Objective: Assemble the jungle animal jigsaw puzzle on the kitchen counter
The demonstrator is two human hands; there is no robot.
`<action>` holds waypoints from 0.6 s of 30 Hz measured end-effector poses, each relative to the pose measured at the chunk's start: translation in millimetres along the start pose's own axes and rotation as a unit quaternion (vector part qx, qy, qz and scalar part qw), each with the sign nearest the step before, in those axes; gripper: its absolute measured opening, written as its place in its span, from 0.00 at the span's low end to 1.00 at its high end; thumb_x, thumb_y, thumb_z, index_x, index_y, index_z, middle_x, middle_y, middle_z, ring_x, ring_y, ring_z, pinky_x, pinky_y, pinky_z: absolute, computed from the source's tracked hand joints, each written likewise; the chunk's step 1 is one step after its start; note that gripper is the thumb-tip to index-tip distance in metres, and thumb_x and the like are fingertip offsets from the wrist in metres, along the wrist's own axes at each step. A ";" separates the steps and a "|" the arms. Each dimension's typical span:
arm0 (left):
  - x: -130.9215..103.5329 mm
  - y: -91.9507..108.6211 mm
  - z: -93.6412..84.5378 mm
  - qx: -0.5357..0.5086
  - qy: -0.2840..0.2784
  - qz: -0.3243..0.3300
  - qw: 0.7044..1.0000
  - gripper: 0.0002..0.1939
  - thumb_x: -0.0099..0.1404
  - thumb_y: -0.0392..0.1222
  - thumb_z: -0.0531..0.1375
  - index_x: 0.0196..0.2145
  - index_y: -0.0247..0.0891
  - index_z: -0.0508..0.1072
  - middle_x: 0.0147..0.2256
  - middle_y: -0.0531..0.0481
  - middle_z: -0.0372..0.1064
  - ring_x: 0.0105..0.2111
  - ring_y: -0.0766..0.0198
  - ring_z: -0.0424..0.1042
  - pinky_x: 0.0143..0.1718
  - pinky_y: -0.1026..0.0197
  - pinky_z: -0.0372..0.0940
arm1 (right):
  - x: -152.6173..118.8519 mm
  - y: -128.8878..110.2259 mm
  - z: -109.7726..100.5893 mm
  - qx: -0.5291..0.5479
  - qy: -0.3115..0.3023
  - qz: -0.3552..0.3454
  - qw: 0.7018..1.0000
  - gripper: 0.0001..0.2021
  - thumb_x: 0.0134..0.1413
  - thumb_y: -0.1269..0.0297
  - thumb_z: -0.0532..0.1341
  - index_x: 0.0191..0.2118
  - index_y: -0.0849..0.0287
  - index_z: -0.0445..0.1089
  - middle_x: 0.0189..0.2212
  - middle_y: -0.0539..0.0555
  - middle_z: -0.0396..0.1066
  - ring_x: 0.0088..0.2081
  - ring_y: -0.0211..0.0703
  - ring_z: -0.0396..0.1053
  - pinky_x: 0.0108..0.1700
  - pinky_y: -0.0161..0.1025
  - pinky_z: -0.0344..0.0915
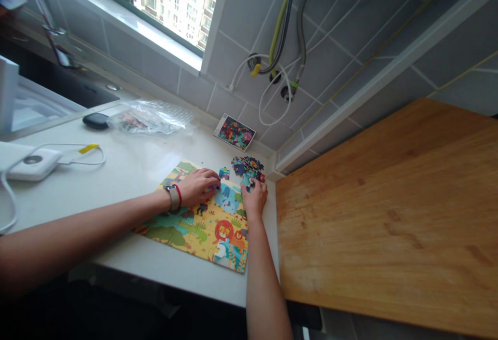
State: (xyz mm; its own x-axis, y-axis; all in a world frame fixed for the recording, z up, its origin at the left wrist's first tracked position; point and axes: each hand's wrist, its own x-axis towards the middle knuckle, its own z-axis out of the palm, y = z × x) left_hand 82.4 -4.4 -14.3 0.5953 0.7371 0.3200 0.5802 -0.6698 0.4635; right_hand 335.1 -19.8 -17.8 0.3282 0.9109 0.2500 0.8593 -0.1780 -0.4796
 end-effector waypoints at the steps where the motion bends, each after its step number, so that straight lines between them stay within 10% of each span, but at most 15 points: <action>1: -0.1 -0.3 0.5 -0.002 0.002 0.001 1.000 0.10 0.68 0.43 0.60 0.46 0.44 0.78 0.51 0.43 0.74 0.52 0.47 0.71 0.55 0.45 0.65 | 0.9 2.2 1.3 -0.006 0.000 0.000 1.000 0.23 0.55 0.55 0.67 0.55 0.58 0.75 0.55 0.68 0.69 0.57 0.62 0.68 0.60 0.52 0.64; 11: 0.4 3.4 -2.8 0.010 -0.015 0.001 1.000 0.11 0.69 0.43 0.60 0.46 0.42 0.79 0.52 0.42 0.73 0.53 0.47 0.71 0.55 0.44 0.65 | 16.9 19.1 21.6 0.007 -0.008 -0.020 1.000 0.42 0.52 0.44 0.65 0.67 0.66 0.63 0.68 0.71 0.60 0.67 0.64 0.59 0.66 0.54 0.57; 18: 0.3 5.5 -4.8 0.018 -0.023 -0.006 1.000 0.11 0.69 0.42 0.60 0.47 0.42 0.79 0.52 0.43 0.74 0.53 0.47 0.71 0.56 0.45 0.64 | 27.4 28.4 22.3 0.090 0.035 -0.003 0.995 0.38 0.46 0.50 0.67 0.62 0.65 0.70 0.56 0.69 0.74 0.56 0.61 0.72 0.59 0.51 0.65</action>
State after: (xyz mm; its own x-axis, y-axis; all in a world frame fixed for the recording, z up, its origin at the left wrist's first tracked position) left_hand 83.0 -7.4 -7.7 0.6131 0.7401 0.2762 0.6059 -0.6649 0.4368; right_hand 359.7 8.4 -43.3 0.3543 0.8830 0.3080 0.7789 -0.0964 -0.6197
